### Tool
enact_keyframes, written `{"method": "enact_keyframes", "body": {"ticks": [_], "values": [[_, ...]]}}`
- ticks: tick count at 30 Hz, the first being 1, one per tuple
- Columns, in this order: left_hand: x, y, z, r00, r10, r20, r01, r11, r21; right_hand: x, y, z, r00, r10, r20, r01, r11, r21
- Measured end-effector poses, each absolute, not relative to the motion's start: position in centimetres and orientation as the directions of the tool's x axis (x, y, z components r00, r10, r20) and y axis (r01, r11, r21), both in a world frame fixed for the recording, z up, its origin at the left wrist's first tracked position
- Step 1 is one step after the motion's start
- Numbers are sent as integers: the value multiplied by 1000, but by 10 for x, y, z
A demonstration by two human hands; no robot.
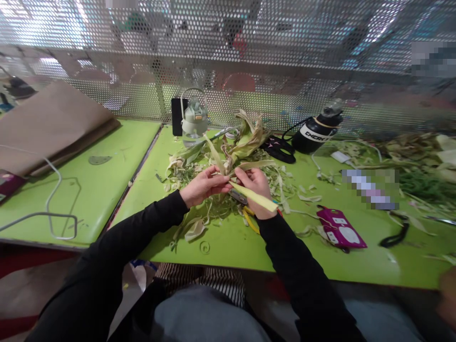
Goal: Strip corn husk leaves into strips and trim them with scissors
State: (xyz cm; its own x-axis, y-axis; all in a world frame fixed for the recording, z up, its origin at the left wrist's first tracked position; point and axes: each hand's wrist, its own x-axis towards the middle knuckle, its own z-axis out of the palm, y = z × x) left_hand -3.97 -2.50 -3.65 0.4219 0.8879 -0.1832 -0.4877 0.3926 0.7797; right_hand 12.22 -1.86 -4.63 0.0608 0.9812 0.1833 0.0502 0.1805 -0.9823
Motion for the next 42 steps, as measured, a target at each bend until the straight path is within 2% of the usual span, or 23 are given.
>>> {"method": "enact_keyframes", "body": {"ticks": [6, 12, 16, 22, 31, 35, 38, 42], "values": [[-36, -29, -34, 367, 918, -152, -463, 322, 825, 124, -19, -48, -62, 978, 197, 61, 201, -978], [-38, -26, -33, 289, 940, -183, -457, 303, 836, 131, -17, -54, -286, 936, 204, 243, 277, -930], [-40, -26, -30, 270, 952, -145, -437, 255, 863, 133, -16, -54, -357, 914, 194, 238, 290, -927], [-39, -25, -28, 239, 968, -81, -265, 145, 953, 132, -15, -55, -353, 921, 164, 219, 252, -943], [-41, -22, -34, 213, 977, 18, -107, 5, 994, 130, -20, -48, -345, 929, 131, 220, 216, -951], [-42, -20, -31, 240, 970, -35, -173, 79, 982, 128, -23, -40, -320, 940, 114, 221, 191, -956], [-43, -18, -31, 301, 950, -80, -262, 163, 951, 126, -23, -40, -196, 969, 153, 180, 189, -965], [-44, -16, -36, 333, 940, -70, -327, 185, 927, 126, -22, -41, -49, 975, 217, 107, 221, -969]]}}
